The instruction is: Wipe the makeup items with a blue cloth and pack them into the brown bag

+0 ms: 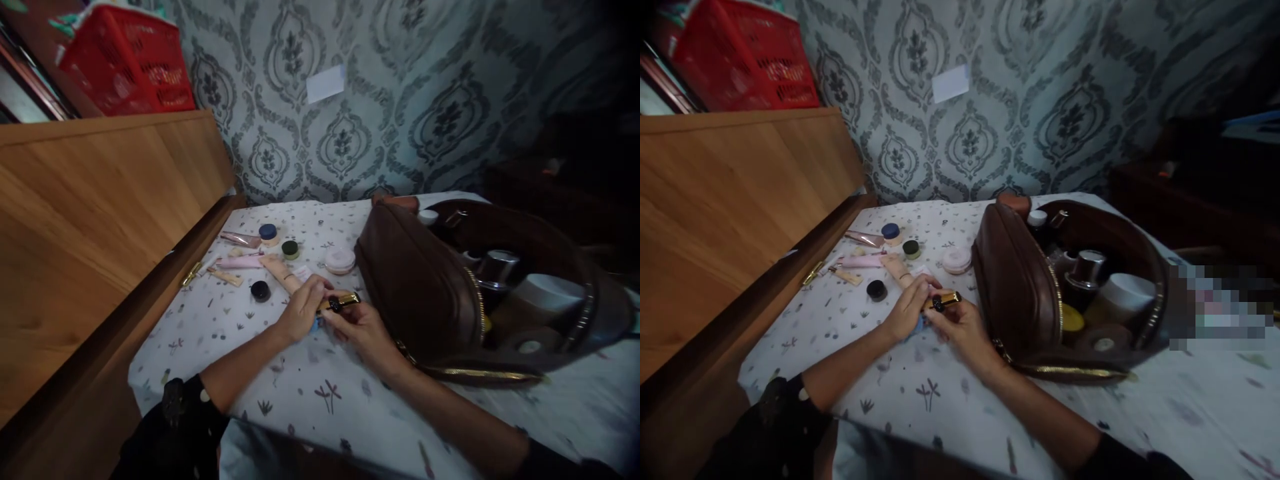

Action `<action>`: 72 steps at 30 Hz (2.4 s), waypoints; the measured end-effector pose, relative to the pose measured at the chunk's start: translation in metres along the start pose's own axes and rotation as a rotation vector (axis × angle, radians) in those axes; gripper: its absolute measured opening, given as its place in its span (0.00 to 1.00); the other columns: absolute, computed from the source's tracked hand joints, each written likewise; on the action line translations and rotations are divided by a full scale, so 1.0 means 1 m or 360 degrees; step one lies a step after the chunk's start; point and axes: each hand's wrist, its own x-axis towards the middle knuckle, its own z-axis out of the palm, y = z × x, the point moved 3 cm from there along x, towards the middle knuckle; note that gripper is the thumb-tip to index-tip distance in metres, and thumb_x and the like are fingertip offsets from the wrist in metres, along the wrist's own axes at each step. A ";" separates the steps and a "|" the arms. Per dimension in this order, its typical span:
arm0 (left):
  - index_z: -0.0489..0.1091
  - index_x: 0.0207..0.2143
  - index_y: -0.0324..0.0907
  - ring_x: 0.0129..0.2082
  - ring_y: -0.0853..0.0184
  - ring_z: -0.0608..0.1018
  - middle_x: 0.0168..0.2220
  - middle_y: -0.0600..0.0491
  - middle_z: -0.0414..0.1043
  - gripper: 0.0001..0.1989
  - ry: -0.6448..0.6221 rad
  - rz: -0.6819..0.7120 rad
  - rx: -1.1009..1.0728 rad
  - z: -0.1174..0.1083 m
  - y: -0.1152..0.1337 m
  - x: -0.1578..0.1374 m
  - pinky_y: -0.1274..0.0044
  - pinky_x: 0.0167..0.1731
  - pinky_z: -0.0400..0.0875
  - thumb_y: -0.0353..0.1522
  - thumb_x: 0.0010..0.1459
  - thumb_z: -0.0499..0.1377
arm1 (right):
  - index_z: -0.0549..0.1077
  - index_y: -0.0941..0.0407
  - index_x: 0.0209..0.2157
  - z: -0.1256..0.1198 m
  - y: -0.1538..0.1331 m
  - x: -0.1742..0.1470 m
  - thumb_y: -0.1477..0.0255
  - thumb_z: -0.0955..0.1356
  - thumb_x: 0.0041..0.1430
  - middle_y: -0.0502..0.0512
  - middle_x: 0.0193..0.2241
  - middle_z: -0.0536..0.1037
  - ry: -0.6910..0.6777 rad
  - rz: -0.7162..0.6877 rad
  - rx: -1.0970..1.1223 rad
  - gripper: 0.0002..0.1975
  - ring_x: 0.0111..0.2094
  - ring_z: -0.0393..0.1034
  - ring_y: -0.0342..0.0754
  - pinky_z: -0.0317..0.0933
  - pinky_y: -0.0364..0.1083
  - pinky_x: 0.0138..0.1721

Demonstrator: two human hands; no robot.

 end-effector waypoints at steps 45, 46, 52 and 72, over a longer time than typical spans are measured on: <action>0.74 0.40 0.35 0.37 0.51 0.81 0.37 0.38 0.78 0.20 -0.0342 -0.0416 0.2192 -0.038 0.020 -0.013 0.65 0.36 0.71 0.36 0.70 0.45 | 0.75 0.57 0.49 -0.018 -0.003 0.017 0.62 0.67 0.59 0.62 0.45 0.80 0.0419 -0.0466 -0.0941 0.19 0.46 0.74 0.55 0.68 0.51 0.44; 0.74 0.39 0.36 0.37 0.51 0.81 0.36 0.38 0.78 0.20 -0.0346 -0.0429 0.2195 -0.042 0.023 -0.012 0.65 0.36 0.71 0.37 0.70 0.45 | 0.75 0.56 0.48 -0.019 0.000 0.018 0.62 0.67 0.59 0.63 0.45 0.79 0.0433 -0.0486 -0.0966 0.18 0.47 0.74 0.55 0.67 0.52 0.46; 0.70 0.48 0.40 0.44 0.56 0.80 0.43 0.41 0.77 0.18 -0.0180 -0.0334 0.2227 -0.072 0.037 0.044 0.70 0.41 0.69 0.38 0.70 0.45 | 0.76 0.55 0.49 -0.023 0.017 0.019 0.71 0.64 0.60 0.61 0.42 0.76 0.0430 -0.0528 -0.1219 0.17 0.43 0.72 0.54 0.67 0.54 0.48; 0.68 0.52 0.44 0.48 0.59 0.76 0.49 0.51 0.74 0.22 -0.0149 0.0092 0.0869 -0.070 0.028 0.044 0.72 0.49 0.69 0.40 0.57 0.64 | 0.67 0.57 0.57 -0.013 -0.002 0.003 0.65 0.64 0.66 0.67 0.57 0.70 0.0385 -0.0798 -0.1167 0.21 0.59 0.64 0.58 0.60 0.60 0.60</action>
